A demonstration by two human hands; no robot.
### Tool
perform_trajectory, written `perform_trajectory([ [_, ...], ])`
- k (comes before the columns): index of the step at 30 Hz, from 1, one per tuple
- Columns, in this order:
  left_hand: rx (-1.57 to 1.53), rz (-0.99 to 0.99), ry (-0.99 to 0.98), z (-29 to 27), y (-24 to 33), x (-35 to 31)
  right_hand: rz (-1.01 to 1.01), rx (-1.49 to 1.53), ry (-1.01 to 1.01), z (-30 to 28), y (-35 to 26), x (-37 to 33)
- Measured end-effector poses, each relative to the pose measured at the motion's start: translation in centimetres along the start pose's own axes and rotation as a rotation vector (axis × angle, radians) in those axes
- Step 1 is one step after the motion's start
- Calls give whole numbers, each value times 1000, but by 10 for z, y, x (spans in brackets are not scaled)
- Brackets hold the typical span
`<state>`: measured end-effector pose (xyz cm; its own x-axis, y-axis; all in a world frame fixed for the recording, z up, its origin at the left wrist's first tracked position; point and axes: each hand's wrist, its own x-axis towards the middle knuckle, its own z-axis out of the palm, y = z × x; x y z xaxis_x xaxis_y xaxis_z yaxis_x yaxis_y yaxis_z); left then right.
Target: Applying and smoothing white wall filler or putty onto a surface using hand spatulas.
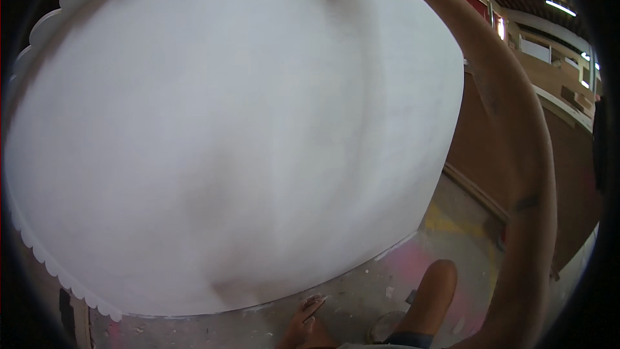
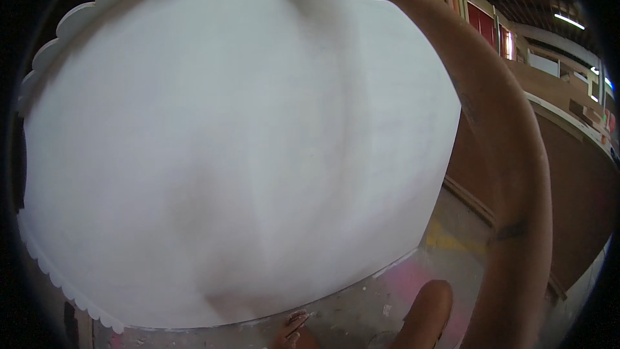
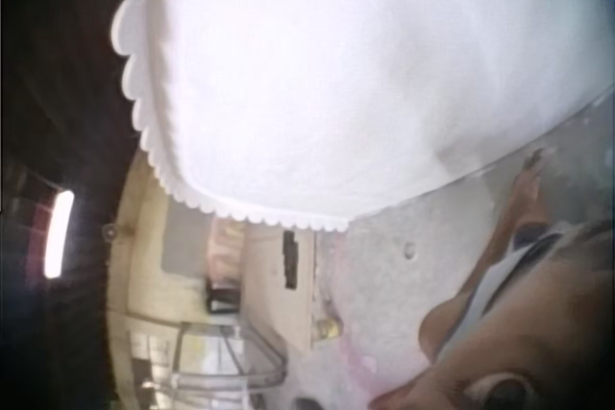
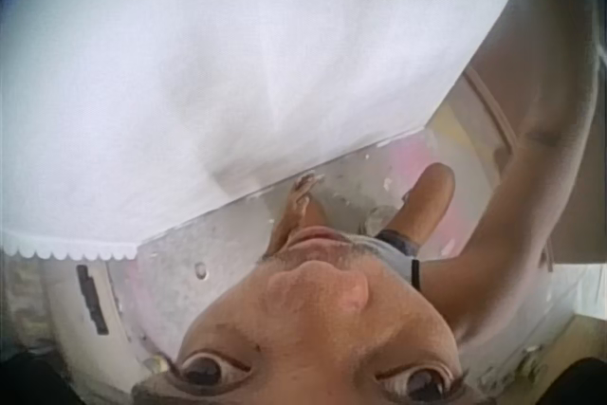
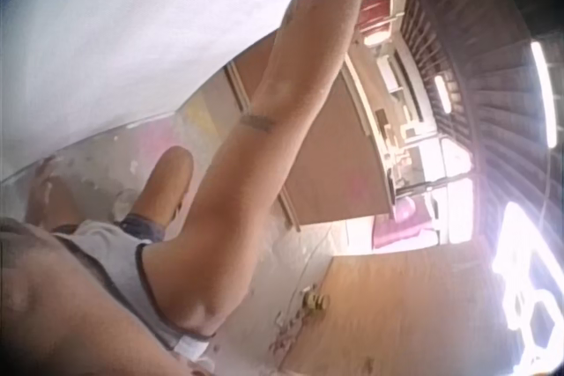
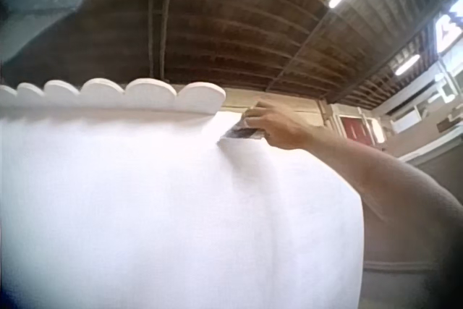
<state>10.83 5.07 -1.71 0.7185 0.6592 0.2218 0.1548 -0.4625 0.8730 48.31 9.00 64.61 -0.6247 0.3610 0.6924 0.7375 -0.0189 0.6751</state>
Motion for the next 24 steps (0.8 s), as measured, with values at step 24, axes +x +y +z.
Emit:
perform_trajectory([
  [24, -703, -24, 130, 17, -4, 31, 82, 53, 76, 16, -42, -5],
])
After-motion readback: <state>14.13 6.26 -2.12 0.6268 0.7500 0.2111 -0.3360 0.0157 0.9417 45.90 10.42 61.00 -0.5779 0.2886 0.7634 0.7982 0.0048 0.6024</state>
